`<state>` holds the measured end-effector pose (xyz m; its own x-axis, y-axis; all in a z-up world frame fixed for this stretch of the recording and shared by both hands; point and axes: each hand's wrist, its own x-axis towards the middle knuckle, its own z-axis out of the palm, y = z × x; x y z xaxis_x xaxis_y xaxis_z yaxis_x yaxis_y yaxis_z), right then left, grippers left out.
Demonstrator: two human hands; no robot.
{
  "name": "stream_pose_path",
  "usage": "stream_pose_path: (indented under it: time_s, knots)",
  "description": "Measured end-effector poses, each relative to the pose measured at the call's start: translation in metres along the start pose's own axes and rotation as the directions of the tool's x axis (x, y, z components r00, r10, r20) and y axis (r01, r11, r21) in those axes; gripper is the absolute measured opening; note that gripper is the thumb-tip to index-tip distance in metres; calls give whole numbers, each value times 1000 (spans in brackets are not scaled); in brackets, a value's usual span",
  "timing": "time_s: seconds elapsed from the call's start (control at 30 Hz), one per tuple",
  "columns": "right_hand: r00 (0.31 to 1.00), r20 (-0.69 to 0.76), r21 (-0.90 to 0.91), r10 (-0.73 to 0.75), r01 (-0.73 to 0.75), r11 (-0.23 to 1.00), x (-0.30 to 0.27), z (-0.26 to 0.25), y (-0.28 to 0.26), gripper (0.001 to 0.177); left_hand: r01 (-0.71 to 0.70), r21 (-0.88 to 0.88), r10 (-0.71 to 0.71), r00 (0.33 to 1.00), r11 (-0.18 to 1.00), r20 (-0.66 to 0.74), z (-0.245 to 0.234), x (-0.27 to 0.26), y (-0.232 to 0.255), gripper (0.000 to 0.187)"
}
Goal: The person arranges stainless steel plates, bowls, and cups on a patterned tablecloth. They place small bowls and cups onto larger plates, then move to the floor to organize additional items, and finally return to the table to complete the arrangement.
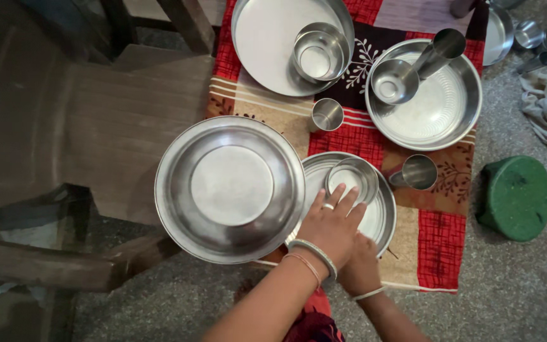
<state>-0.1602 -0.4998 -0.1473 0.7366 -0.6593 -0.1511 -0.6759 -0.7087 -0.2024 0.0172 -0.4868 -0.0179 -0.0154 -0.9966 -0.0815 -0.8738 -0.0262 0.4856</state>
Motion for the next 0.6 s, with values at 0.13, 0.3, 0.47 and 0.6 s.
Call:
stream_pose_path:
  time_s: [0.13, 0.3, 0.47, 0.6]
  knots:
    - [983, -80, 222, -167, 181, 958, -1, 25, -10, 61, 31, 52, -33, 999, 998, 38, 20, 1, 0, 56]
    - [980, 44, 698, -196, 110, 707, 8, 108, 6, 58, 87, 28, -89, 991, 996, 97, 32, 0, 3, 62]
    - [968, 85, 914, -237, 19, 405, 12, 140, 13, 55, 123, 54, -130, 978, 991, 164, 40, -5, 6, 64]
    - [948, 262, 77, -178, 163, 984, 18, 108, 6, 58, 155, 61, -165, 961, 986, 224, 49, -6, 3, 63]
